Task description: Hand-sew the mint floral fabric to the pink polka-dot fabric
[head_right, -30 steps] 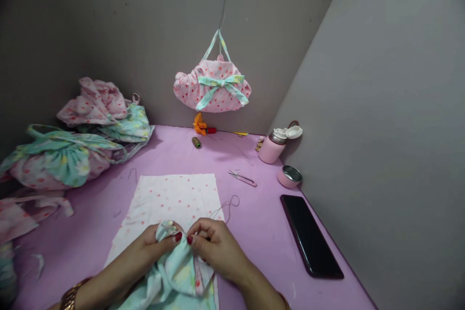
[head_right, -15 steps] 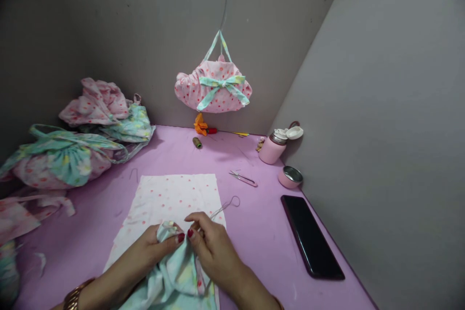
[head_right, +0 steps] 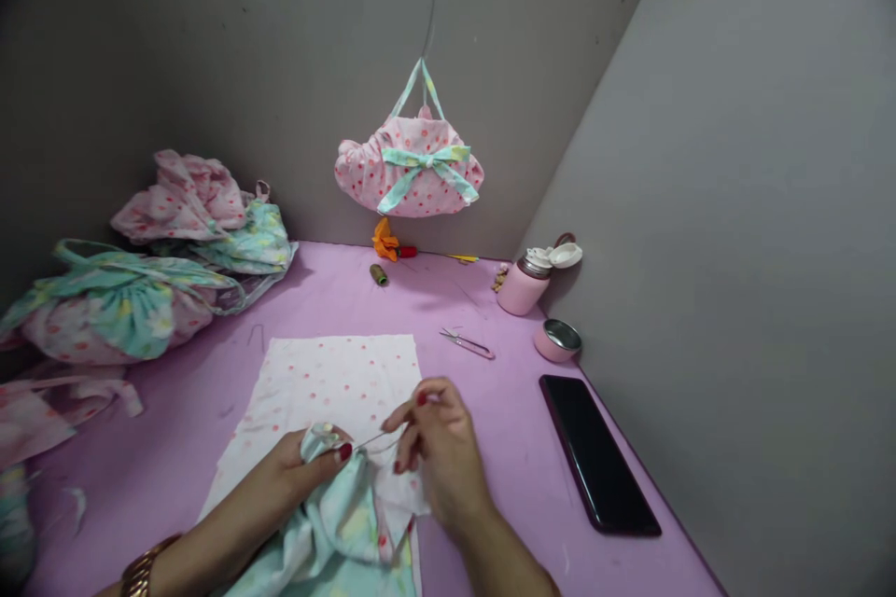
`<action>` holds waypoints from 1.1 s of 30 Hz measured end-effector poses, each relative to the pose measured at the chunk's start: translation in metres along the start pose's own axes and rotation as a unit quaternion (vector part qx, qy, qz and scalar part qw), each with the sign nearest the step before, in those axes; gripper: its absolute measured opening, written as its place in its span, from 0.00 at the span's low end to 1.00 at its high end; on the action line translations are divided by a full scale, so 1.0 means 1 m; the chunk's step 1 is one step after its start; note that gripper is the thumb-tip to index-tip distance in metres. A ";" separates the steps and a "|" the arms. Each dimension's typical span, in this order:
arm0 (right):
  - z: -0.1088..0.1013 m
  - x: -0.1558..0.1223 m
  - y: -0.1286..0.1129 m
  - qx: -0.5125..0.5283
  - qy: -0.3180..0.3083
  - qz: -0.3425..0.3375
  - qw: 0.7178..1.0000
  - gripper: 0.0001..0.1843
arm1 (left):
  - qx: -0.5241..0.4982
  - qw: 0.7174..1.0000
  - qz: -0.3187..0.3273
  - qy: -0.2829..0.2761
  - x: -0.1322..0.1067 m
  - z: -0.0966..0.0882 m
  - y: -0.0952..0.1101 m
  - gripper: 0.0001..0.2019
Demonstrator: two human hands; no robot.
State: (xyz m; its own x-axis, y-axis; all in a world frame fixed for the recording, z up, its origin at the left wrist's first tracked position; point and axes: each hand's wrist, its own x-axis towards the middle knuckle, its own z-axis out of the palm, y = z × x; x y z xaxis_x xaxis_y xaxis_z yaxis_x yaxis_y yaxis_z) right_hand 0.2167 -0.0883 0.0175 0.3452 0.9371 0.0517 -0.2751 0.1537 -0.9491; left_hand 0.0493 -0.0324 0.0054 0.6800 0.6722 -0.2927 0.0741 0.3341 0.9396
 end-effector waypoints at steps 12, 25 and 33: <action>-0.088 0.033 -0.033 -0.038 0.383 -0.215 0.898 0.11 | -0.003 1.000 -0.018 0.008 0.000 0.000 0.000 0.06; -0.042 0.019 -0.010 -0.112 0.030 0.046 0.992 0.11 | -0.005 1.000 -0.019 0.006 -0.003 0.003 0.007 0.08; -0.052 0.026 -0.008 -0.063 0.215 -0.006 0.974 0.16 | -0.012 1.000 -0.024 0.004 -0.005 0.004 0.008 0.10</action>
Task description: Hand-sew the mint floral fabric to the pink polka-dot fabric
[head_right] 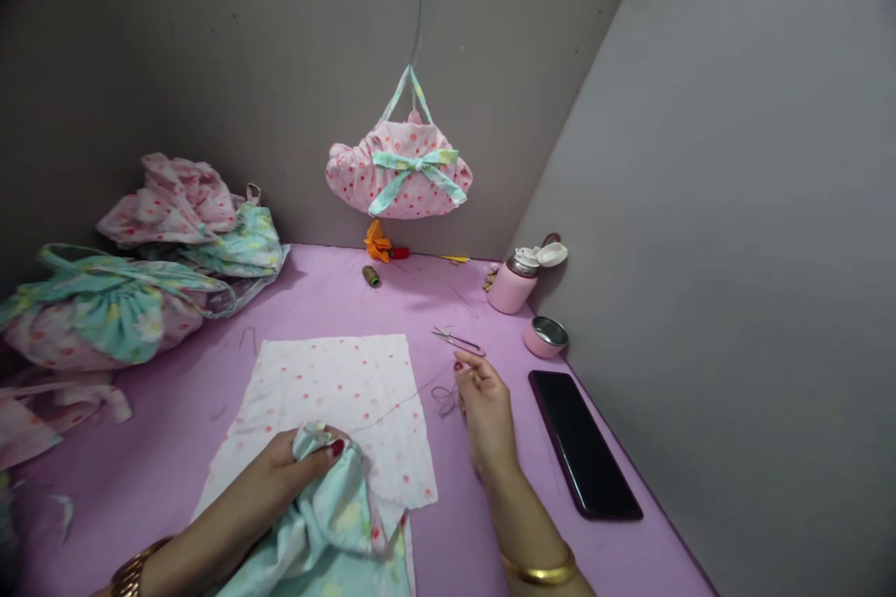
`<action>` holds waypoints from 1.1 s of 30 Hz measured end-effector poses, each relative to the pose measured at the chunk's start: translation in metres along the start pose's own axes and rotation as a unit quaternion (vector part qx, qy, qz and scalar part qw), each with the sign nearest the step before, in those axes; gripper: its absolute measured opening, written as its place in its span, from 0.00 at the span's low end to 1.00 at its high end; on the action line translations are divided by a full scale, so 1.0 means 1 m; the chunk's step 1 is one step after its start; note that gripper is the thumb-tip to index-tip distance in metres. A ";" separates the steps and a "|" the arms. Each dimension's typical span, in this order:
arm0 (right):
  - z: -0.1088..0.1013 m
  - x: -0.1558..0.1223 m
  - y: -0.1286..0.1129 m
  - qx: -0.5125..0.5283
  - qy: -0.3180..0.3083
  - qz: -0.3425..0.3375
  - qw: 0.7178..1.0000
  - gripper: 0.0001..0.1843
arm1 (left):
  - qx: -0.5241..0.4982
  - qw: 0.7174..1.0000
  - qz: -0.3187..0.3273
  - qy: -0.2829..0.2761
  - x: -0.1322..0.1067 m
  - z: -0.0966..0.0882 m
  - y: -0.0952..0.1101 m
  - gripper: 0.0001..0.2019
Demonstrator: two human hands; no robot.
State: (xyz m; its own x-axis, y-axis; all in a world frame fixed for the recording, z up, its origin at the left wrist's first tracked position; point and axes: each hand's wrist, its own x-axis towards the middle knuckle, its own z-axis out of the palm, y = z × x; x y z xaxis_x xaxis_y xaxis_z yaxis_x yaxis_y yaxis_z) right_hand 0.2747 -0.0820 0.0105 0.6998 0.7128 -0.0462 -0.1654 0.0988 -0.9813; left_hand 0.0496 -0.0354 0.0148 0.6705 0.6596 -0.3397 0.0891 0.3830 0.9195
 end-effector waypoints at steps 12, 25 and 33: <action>0.026 -0.039 0.014 -0.229 -0.384 -0.009 0.894 0.12 | 0.035 0.997 0.048 0.040 0.006 -0.006 -0.008 0.12; 0.029 -0.050 0.002 -0.308 -0.367 -0.147 0.865 0.09 | 0.004 0.998 0.032 0.045 0.005 -0.003 -0.002 0.11; 0.032 -0.052 0.005 -0.343 -0.360 -0.147 0.855 0.11 | -0.002 0.998 0.032 0.048 0.005 -0.003 -0.001 0.10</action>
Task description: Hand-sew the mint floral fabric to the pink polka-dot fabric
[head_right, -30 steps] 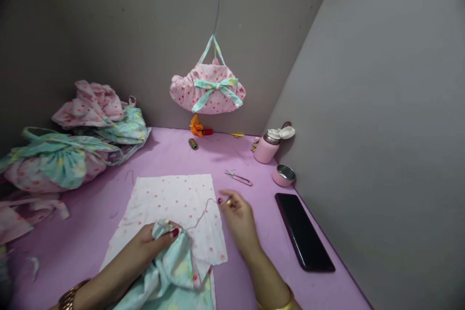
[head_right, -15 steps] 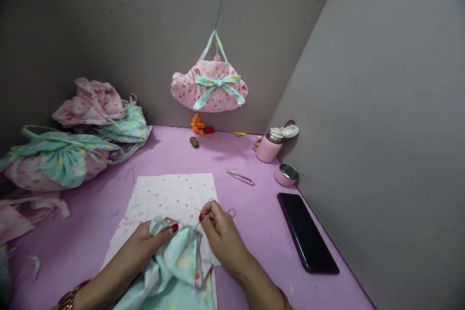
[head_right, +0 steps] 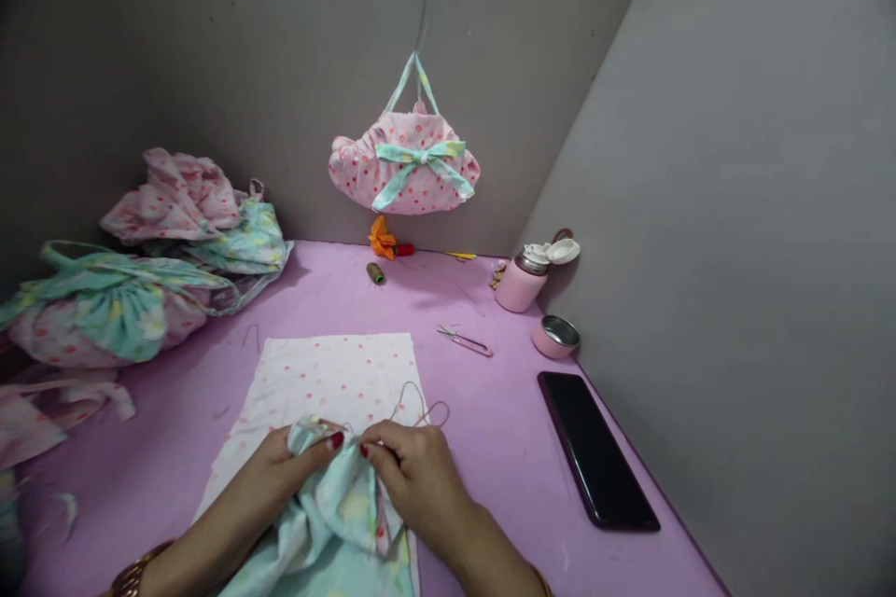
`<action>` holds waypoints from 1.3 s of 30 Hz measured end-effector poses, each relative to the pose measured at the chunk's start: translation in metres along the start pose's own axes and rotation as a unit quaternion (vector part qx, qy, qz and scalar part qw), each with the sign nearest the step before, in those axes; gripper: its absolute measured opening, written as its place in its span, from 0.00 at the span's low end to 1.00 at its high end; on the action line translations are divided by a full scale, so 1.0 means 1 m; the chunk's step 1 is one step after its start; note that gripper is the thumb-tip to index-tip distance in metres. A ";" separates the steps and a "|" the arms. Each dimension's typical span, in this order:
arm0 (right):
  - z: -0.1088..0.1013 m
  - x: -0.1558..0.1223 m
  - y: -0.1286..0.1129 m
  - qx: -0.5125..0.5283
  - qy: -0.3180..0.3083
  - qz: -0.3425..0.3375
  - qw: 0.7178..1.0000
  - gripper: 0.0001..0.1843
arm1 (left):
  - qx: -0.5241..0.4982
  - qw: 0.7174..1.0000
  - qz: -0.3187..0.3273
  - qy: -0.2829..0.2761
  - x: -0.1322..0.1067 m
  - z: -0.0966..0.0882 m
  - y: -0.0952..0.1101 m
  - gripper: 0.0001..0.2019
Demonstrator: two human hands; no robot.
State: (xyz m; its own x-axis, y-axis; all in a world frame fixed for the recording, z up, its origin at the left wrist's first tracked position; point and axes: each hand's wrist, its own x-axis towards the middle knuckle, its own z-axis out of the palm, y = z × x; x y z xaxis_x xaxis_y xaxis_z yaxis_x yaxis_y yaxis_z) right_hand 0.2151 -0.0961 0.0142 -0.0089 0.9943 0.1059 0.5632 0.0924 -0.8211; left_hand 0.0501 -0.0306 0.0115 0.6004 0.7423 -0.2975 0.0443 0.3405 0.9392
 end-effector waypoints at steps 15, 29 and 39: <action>0.000 0.001 -0.002 0.004 -0.002 0.001 1.000 0.12 | 0.004 1.000 -0.001 0.001 0.001 0.000 -0.002 0.10; 0.006 -0.001 0.005 0.044 -0.014 0.045 0.998 0.08 | 0.206 0.975 0.081 0.023 0.003 -0.007 -0.003 0.07; 0.012 0.001 0.009 0.043 -0.017 0.045 0.998 0.08 | 0.227 0.970 0.091 0.015 0.003 -0.006 -0.008 0.08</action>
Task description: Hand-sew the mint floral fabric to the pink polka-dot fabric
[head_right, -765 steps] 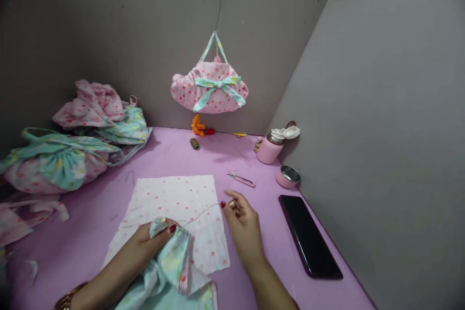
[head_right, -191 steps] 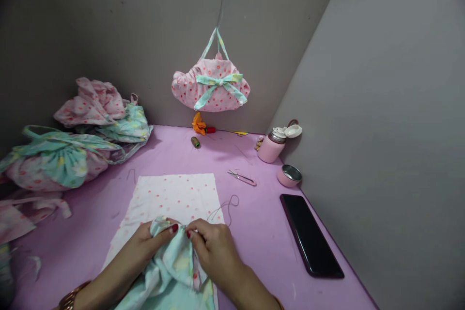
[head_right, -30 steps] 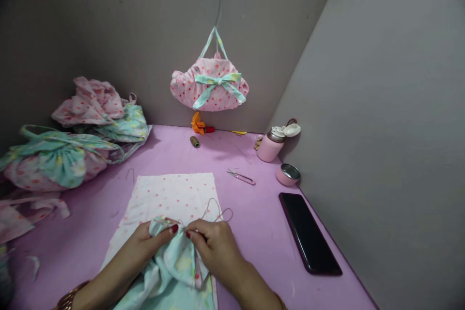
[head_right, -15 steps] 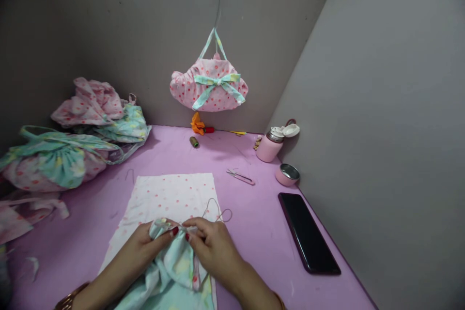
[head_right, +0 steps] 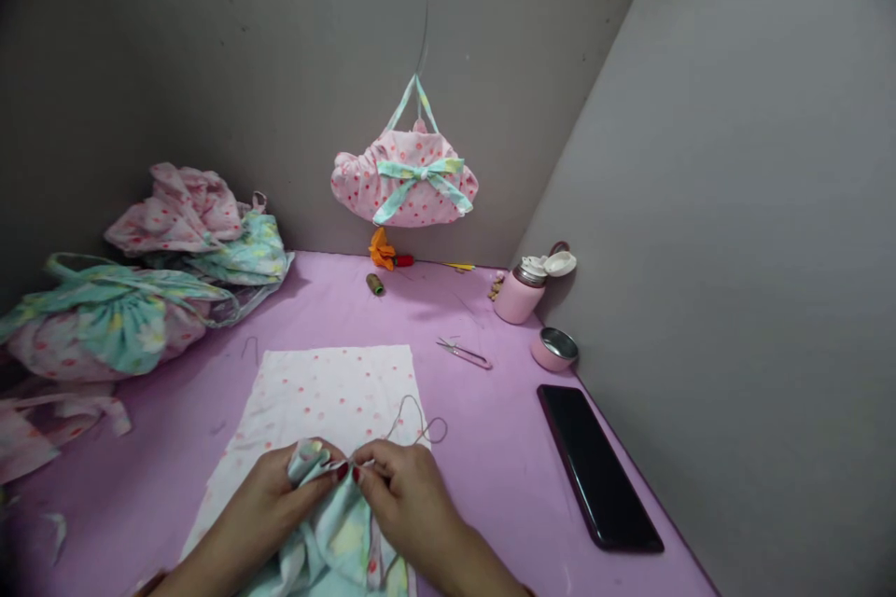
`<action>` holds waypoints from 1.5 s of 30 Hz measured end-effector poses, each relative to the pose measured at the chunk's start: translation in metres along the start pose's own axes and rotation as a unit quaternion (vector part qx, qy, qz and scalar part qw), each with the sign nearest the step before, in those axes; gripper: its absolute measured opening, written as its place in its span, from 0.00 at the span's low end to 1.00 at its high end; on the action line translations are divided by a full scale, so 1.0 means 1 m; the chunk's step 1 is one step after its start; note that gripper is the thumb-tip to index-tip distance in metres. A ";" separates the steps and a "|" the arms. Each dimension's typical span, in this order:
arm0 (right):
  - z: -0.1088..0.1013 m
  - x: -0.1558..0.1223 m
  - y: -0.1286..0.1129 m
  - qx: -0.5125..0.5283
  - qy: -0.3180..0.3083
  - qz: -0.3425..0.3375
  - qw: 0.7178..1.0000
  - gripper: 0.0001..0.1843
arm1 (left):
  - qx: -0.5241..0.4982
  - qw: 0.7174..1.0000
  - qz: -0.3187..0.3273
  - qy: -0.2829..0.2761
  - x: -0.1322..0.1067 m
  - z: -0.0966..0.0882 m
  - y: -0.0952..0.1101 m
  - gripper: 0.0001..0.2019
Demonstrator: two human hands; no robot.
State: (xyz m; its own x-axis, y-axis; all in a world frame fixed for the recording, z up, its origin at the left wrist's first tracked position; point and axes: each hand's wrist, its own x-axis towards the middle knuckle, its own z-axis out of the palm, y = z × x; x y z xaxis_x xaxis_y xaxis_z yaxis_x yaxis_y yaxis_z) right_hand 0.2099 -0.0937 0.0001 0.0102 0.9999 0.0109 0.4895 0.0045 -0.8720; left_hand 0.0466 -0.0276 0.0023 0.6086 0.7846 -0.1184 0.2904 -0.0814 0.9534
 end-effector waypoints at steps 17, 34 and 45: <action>-0.006 0.002 0.002 0.140 -0.025 0.058 0.988 0.10 | -0.116 0.992 -0.034 -0.038 0.001 0.001 0.001 0.10; -0.003 0.002 0.007 0.250 -0.048 0.057 0.965 0.14 | -0.309 0.941 -0.105 -0.087 -0.003 0.005 0.014 0.14; -0.005 -0.004 -0.009 0.073 0.094 -0.065 0.991 0.08 | -0.317 0.938 -0.123 -0.075 -0.007 0.006 0.023 0.13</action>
State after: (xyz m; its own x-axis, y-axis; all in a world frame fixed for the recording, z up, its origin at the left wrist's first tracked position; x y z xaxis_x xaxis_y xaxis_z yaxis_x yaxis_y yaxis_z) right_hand 0.2099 -0.0976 0.0102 0.1244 0.9706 0.2059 0.3651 0.1482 -0.9191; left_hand 0.0532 -0.0388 0.0232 0.6919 0.6326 -0.3479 -0.0325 0.5086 0.8604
